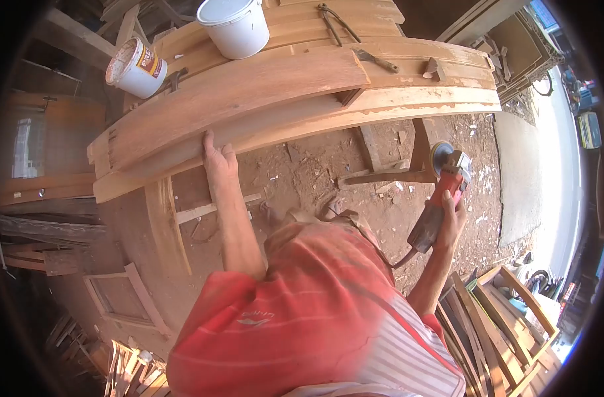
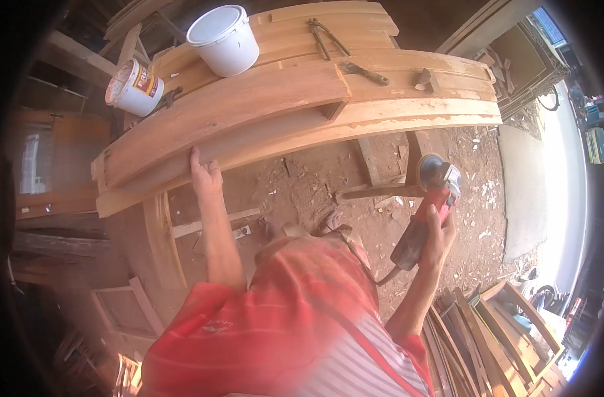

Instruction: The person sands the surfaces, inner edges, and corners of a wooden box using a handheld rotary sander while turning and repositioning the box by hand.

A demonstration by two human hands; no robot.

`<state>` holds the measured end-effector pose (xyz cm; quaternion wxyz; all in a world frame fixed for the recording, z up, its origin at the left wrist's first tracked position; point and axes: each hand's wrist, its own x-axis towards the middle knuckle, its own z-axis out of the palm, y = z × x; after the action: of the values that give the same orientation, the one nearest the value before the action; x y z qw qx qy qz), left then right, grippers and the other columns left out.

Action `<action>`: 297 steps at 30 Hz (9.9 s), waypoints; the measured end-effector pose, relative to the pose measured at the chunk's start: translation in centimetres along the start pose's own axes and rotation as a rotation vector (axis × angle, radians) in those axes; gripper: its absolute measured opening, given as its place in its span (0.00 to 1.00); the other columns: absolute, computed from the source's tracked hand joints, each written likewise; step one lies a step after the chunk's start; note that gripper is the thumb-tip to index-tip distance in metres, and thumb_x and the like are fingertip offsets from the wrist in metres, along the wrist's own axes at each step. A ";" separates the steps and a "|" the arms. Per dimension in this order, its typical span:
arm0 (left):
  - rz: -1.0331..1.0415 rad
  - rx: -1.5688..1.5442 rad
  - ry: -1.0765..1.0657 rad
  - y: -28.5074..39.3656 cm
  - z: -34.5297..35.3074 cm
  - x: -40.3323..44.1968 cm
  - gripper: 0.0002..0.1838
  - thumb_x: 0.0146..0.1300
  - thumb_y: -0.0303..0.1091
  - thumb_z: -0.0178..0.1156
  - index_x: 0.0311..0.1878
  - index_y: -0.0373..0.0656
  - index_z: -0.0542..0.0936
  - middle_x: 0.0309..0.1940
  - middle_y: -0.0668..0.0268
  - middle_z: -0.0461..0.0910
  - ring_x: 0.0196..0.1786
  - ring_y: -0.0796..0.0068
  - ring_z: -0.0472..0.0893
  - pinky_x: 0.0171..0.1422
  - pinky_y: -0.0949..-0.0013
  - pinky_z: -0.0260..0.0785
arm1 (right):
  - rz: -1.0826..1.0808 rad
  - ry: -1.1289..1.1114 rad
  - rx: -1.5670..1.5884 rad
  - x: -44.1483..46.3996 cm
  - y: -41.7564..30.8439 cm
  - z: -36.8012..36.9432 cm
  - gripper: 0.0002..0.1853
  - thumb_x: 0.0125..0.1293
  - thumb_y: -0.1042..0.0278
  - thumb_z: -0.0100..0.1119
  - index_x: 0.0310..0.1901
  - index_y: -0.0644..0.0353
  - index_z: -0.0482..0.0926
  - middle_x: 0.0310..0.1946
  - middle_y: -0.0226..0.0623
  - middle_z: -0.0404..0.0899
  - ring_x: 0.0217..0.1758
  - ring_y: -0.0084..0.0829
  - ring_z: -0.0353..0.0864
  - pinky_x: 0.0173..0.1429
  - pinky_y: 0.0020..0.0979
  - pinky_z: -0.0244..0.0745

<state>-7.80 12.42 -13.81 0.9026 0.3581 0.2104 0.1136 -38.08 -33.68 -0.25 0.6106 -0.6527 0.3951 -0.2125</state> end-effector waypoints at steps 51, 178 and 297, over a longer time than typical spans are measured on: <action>-0.630 0.545 -0.098 -8.1 4.2 -6.5 0.33 0.74 0.61 0.67 0.59 0.35 0.79 0.44 0.58 0.88 0.46 0.67 0.90 0.49 0.68 0.87 | 0.010 -0.197 -0.053 -1.3 0.5 4.4 0.25 0.76 0.54 0.69 0.63 0.64 0.78 0.42 0.37 0.85 0.38 0.29 0.87 0.41 0.29 0.81; -0.591 0.606 -0.953 -6.5 11.8 -19.2 0.24 0.76 0.53 0.58 0.53 0.38 0.82 0.47 0.68 0.80 0.54 0.78 0.77 0.62 0.66 0.71 | 0.033 -0.612 -0.425 -1.2 -2.3 20.7 0.37 0.64 0.46 0.73 0.64 0.68 0.78 0.51 0.59 0.87 0.57 0.50 0.89 0.61 0.45 0.81; -0.442 0.699 -0.575 12.6 -3.5 -11.7 0.43 0.75 0.59 0.64 0.76 0.34 0.63 0.67 0.57 0.71 0.72 0.66 0.71 0.78 0.60 0.63 | -0.026 -0.830 -0.366 -17.6 -1.1 39.5 0.37 0.61 0.46 0.75 0.59 0.71 0.78 0.48 0.57 0.87 0.53 0.50 0.89 0.58 0.46 0.82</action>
<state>-20.45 19.34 -3.88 0.7527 0.6024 0.0494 -0.2610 -18.30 4.80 -2.10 0.5893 -0.7846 0.1395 0.1329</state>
